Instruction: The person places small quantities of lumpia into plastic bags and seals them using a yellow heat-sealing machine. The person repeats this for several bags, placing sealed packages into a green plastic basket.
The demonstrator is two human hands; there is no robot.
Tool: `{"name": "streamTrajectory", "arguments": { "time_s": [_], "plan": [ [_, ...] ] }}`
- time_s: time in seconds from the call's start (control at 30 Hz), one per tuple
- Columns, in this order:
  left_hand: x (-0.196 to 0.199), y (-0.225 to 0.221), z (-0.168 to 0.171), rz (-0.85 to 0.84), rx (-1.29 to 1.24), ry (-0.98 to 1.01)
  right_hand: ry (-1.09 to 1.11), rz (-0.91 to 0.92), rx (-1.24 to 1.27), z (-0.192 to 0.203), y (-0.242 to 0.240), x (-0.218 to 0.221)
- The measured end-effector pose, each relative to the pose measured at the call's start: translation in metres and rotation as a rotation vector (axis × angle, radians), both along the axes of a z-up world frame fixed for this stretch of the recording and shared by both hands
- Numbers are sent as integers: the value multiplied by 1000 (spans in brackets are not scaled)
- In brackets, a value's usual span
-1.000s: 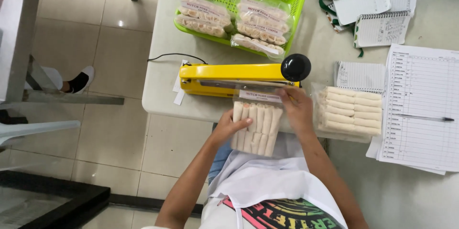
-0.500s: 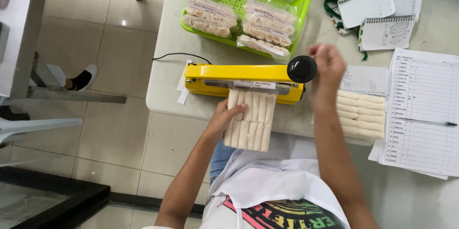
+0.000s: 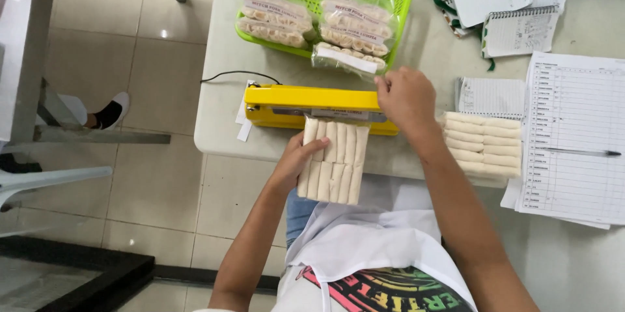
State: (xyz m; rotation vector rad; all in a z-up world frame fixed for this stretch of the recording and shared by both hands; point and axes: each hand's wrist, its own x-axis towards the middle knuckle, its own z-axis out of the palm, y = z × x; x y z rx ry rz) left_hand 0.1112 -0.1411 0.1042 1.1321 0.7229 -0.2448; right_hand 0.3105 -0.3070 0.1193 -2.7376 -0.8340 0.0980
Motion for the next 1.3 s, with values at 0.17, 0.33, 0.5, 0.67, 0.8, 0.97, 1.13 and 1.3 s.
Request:
{"name": "streamTrajectory", "arguments": {
  "time_s": [0.17,0.33,0.5,0.67,0.8,0.97,1.13,1.3],
  "plan": [
    [2,-3,-5,34,11,-8,-141,-100,144,-36,1,2],
    [-7,-4,-5,35,4,18,-337,-104,386,-44,0,-18],
    [0,-4,-12,39,17,11,-377,-104,534,-43,-1,-17],
    [4,1,-22,19,4,-27,-522,-20,516,-52,-2,-12],
    [9,-1,-13,22,16,-72,-409,-80,576,-32,-3,-19],
    [0,5,-14,-6,63,-157,226,75,1009,18,-18,-23],
    [-6,24,0,-158,80,-404,152,-15,1173,20,-35,-90],
    [-9,14,55,-400,224,-511,798,-453,1269,-77,-82,-170]
  ]
}}
